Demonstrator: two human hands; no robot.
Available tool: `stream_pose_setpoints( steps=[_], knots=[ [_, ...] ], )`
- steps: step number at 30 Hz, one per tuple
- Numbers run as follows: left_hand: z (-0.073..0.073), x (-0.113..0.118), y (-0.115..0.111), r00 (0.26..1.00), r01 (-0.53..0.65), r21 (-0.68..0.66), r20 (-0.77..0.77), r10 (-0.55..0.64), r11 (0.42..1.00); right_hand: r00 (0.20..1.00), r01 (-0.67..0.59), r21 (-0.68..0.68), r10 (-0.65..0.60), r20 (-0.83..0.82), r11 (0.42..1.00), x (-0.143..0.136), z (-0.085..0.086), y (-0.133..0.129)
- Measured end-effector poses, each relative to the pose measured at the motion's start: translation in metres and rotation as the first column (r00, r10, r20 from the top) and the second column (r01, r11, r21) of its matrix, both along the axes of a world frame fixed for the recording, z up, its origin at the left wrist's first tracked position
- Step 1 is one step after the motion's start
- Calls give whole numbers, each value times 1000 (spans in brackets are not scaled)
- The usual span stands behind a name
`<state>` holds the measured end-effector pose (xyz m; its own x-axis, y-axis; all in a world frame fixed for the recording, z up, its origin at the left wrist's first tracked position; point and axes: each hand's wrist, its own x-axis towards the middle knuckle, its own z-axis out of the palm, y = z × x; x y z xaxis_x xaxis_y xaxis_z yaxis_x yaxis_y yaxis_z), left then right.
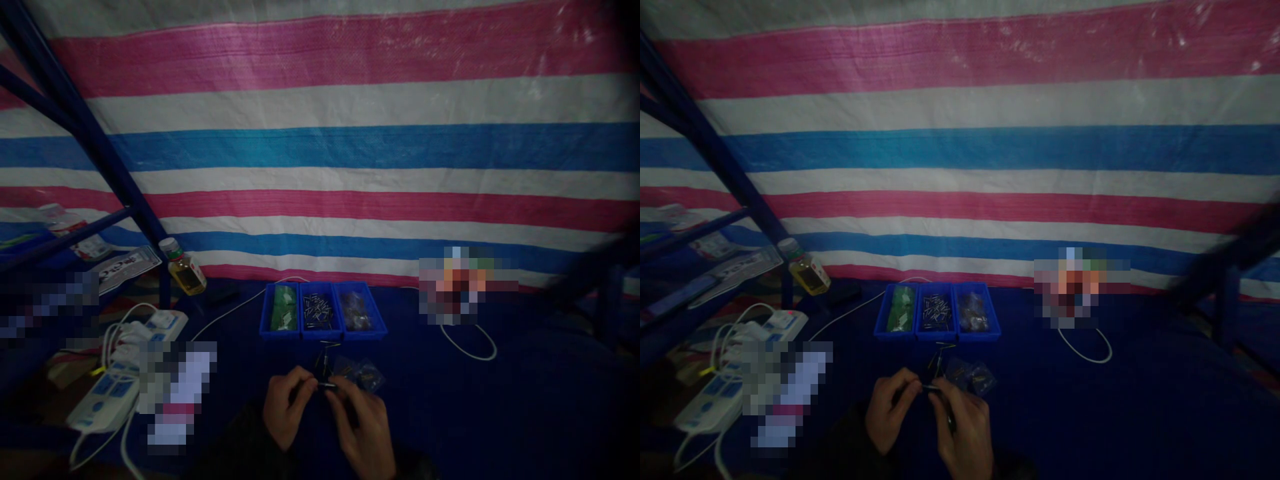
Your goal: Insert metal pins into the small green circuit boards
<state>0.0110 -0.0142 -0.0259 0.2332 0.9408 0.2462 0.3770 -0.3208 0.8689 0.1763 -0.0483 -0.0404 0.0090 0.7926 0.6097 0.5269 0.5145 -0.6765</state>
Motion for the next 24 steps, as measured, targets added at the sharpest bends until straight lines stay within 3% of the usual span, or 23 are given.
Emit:
stream_pose_setpoints(
  steps=[3,10,17,24],
  knots=[
    [-2,-1,0,1000,10,-5,-3,-10,1000,1000,9,20,-9,8,1000,0,-1,1],
    [3,1,-1,999,33,-26,-20,-34,999,1000,-1,-93,1,2,996,1,-6,3],
    [1,0,-1,998,51,-17,-21,-52,999,998,69,-88,-68,10,994,1,-5,4],
    [1,-1,0,1000,7,-10,-4,-7,1000,1000,-18,-63,17,-13,998,2,-8,3]
  ],
)
